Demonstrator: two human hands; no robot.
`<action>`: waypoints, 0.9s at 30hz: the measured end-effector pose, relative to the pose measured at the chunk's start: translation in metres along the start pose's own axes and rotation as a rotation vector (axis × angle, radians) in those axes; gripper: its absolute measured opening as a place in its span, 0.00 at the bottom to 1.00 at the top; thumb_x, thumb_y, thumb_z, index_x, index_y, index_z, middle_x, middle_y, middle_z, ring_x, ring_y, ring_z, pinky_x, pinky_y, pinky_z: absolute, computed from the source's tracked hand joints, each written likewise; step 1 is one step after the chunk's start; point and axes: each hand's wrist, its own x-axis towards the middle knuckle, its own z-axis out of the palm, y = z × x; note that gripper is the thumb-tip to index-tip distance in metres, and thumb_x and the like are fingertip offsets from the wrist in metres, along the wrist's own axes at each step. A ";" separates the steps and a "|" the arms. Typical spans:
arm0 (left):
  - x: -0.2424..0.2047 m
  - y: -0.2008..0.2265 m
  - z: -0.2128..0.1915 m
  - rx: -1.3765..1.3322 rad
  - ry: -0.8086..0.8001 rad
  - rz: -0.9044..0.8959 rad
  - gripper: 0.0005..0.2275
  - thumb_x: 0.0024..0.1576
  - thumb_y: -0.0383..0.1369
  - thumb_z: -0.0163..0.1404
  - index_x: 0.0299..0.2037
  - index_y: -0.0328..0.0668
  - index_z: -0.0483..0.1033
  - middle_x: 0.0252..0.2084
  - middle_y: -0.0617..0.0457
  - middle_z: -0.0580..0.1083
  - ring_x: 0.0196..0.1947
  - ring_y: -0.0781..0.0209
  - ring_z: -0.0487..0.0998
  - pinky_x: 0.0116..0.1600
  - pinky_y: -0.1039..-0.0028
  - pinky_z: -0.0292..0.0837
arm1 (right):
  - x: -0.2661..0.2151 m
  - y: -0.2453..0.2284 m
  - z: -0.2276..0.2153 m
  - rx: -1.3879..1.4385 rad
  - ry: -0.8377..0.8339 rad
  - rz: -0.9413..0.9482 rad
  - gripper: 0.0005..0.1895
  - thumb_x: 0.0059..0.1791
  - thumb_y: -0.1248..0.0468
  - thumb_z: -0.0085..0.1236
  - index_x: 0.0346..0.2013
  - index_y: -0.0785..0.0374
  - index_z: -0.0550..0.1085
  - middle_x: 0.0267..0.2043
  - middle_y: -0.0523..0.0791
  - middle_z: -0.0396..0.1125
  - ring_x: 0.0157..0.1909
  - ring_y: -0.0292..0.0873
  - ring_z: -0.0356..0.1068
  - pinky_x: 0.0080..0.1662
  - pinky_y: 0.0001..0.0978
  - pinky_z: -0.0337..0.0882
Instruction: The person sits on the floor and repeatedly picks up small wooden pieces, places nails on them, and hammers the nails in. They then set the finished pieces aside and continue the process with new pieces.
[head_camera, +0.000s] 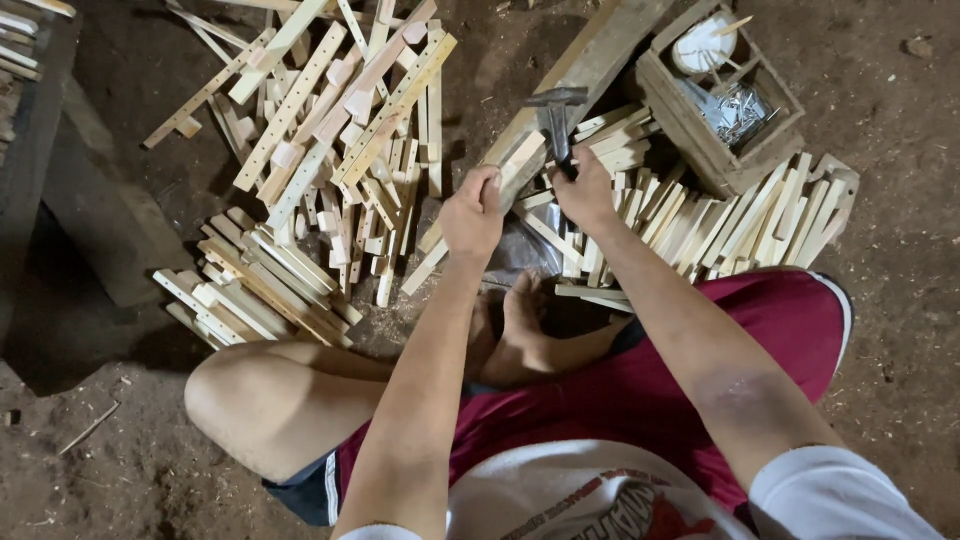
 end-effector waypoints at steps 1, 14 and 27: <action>-0.001 0.001 0.000 0.000 0.006 -0.001 0.06 0.64 0.43 0.45 0.47 0.68 0.75 0.36 0.52 0.81 0.39 0.43 0.82 0.46 0.55 0.80 | -0.016 -0.021 -0.008 0.055 0.025 0.020 0.22 0.49 0.54 0.58 0.55 0.58 0.72 0.42 0.50 0.74 0.46 0.50 0.77 0.47 0.41 0.77; 0.000 -0.063 0.054 0.239 0.209 0.300 0.12 0.56 0.31 0.50 0.49 0.59 0.74 0.36 0.53 0.79 0.37 0.49 0.82 0.42 0.59 0.81 | -0.109 -0.030 -0.059 0.100 -0.057 -0.428 0.19 0.62 0.53 0.38 0.40 0.57 0.74 0.17 0.46 0.64 0.19 0.42 0.66 0.27 0.30 0.67; -0.004 -0.026 0.022 0.265 0.179 0.173 0.08 0.59 0.40 0.50 0.44 0.55 0.79 0.32 0.50 0.80 0.34 0.47 0.83 0.40 0.61 0.79 | -0.124 -0.028 -0.039 -0.012 -0.038 -0.401 0.20 0.61 0.51 0.38 0.38 0.59 0.72 0.21 0.53 0.69 0.27 0.55 0.74 0.32 0.44 0.72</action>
